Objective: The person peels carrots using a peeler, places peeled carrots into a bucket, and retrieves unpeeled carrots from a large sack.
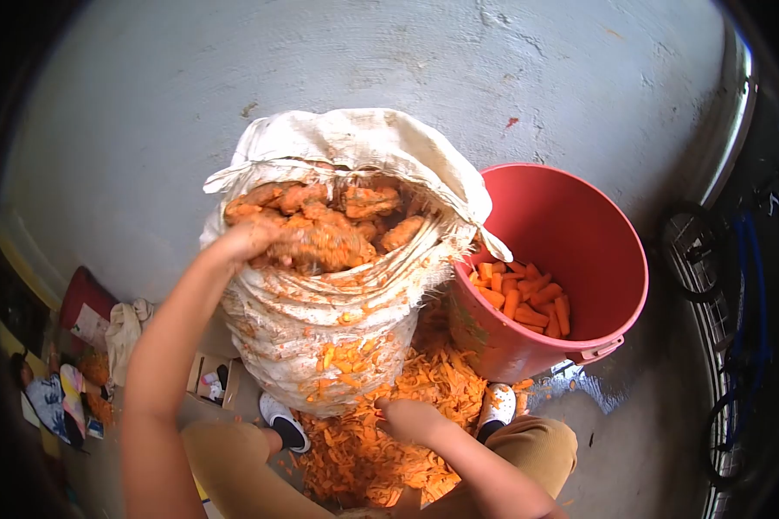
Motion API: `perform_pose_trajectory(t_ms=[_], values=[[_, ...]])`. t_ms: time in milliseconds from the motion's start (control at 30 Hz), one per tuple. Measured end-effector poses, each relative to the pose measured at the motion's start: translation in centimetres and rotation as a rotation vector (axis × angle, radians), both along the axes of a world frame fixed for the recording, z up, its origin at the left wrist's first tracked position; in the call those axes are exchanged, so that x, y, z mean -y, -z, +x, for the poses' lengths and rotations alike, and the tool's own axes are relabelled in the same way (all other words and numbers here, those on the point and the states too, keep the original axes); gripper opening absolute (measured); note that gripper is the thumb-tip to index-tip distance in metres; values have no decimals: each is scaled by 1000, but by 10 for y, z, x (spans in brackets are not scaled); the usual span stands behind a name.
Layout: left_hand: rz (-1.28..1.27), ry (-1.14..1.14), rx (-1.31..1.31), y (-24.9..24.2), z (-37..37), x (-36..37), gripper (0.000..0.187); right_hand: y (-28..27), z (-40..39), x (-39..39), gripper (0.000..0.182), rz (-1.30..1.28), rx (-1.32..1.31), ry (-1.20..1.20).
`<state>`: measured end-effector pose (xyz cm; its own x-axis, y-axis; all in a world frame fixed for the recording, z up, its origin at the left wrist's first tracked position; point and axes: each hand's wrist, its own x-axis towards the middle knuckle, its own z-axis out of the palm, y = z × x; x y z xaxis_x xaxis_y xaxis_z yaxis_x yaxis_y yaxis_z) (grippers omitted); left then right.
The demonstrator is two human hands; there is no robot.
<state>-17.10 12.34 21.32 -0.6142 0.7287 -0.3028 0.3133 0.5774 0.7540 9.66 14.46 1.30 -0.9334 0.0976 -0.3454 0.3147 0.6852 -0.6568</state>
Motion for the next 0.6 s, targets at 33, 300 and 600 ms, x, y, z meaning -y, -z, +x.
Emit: perform_pose_trajectory(t_ms=[33,300,600], values=[[48,-38,52,7,1,16,31,0,-1,1,30,15,-8,-6],[250,-186,299,48,22,101,44,-10,-14,8,29,52,39,-41],[543,-419,1016,140,33,123,34,13,-26,6,31,62,39,-15]])
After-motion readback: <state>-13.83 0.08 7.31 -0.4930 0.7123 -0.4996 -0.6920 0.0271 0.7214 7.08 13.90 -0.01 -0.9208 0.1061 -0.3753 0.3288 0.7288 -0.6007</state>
